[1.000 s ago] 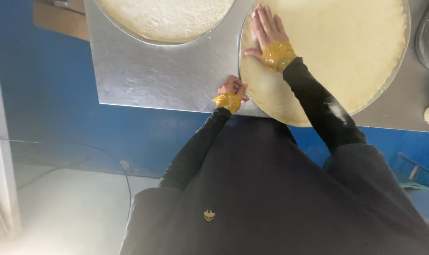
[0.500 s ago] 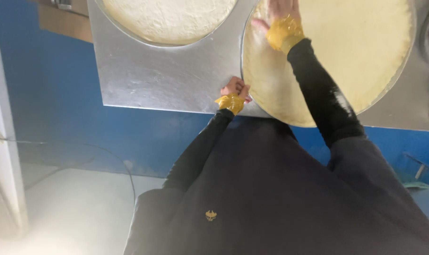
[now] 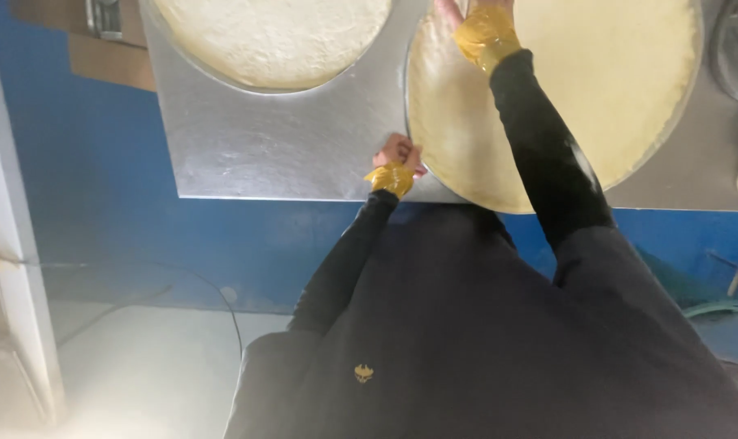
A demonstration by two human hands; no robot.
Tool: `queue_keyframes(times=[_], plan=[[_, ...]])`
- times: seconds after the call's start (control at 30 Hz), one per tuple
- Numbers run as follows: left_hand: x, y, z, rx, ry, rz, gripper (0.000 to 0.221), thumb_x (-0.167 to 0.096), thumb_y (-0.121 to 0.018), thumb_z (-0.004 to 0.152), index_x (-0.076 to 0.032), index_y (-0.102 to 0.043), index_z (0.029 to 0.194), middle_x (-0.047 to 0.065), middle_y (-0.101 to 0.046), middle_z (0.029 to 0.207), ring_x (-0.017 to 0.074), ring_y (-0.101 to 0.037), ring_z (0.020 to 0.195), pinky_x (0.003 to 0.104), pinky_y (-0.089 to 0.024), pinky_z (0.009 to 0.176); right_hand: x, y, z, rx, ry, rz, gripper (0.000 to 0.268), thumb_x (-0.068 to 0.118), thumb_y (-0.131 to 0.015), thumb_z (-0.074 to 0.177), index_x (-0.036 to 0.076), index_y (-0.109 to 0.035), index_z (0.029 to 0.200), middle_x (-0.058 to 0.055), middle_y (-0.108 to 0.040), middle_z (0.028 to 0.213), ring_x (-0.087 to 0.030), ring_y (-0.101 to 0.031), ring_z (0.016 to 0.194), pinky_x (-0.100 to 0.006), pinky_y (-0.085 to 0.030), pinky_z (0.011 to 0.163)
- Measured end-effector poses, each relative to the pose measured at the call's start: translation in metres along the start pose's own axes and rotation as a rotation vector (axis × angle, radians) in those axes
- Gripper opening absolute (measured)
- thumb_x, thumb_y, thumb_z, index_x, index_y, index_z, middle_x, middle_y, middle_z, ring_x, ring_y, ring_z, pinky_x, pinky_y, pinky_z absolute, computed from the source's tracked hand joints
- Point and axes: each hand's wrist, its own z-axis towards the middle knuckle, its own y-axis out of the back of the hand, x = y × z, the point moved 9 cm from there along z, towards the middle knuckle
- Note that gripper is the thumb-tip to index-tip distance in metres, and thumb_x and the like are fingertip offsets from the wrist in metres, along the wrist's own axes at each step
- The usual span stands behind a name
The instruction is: Flattening and stretching dough in large circular trays and organizing them on racks.
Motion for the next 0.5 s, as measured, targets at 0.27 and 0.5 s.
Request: queue_keyframes(times=[0.27, 0.5], plan=[[-0.132, 0.006, -0.042, -0.182, -0.536, 0.611, 0.069, -0.038, -0.086, 0.086, 0.000, -0.054, 0.134, 0.020, -0.062, 0.118, 0.0314, -0.061, 0.105, 0.046, -0.054, 0.089, -0.245, 0.051, -0.165, -0.569, 0.153, -0.020, 0.042, 0.011, -0.061, 0.115, -0.005, -0.050, 0.152, -0.024, -0.050, 0.160, -0.039, -0.050, 0.149, -0.047, -0.041, 0.125], [-0.181, -0.077, 0.029, 0.097, -0.884, 1.028, 0.122, -0.079, -0.068, 0.091, 0.006, -0.017, 0.162, 0.027, -0.015, 0.170, 0.0435, -0.011, 0.159, 0.059, -0.016, 0.129, -0.315, 0.083, -0.274, -0.590, -0.358, 0.237, 0.035, 0.002, -0.056, 0.114, 0.003, -0.060, 0.149, -0.017, -0.063, 0.135, -0.030, -0.064, 0.119, -0.042, -0.053, 0.103]])
